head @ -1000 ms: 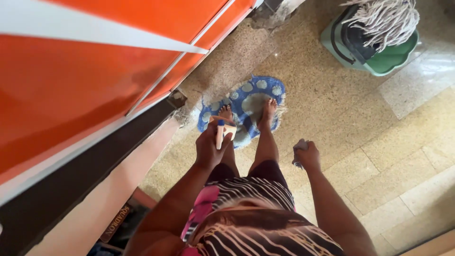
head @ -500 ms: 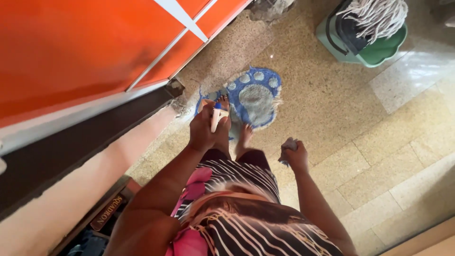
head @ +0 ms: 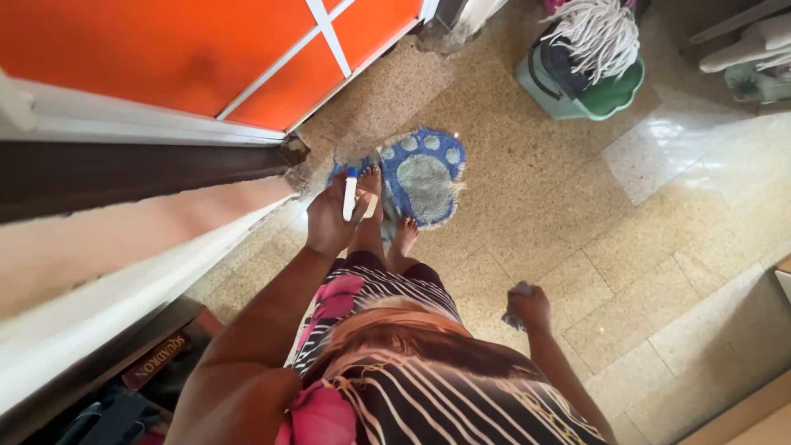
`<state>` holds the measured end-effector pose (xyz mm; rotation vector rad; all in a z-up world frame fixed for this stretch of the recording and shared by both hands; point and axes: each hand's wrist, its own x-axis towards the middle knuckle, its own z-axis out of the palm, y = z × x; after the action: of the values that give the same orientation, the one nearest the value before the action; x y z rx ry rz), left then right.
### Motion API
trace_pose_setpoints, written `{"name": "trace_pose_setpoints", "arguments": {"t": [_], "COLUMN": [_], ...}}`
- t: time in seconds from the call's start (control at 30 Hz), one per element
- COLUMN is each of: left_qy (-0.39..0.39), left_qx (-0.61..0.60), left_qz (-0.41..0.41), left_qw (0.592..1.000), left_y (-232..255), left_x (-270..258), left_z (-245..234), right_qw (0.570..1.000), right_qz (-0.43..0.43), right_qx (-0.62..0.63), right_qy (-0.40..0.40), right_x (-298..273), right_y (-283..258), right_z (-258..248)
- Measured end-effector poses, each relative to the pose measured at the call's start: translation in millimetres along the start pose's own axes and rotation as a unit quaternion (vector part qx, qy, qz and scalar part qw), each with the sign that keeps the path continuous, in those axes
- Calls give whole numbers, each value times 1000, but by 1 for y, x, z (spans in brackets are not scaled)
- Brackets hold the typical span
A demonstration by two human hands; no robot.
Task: Cleaning an orange door using a cleaning spray and a cloth.
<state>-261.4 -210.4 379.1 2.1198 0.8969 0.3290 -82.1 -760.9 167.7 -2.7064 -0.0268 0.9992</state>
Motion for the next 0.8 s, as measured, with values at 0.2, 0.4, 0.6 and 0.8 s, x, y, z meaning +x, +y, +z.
{"name": "trace_pose_setpoints", "arguments": {"t": [0.2,0.4,0.6,0.8], "left_qy": [28,23,33,-1], "left_qx": [23,11,40,13], "left_qz": [-12,-17,6,-14], "left_qw": [999,1000,999,1000], "left_y": [21,29,13,2], "left_x": [-33,-50,-59,-60], "left_z": [-14,-31,-42,-74], "right_qw": [999,997,993,961], "right_qz": [25,-59,-79,-113], "right_qx": [30,50,87,250], "right_qy": [-1,23,15,-29], "right_x": [13,14,7,26], "right_y": [51,-17,-102,-155], "right_z": [3,1,7,80]}}
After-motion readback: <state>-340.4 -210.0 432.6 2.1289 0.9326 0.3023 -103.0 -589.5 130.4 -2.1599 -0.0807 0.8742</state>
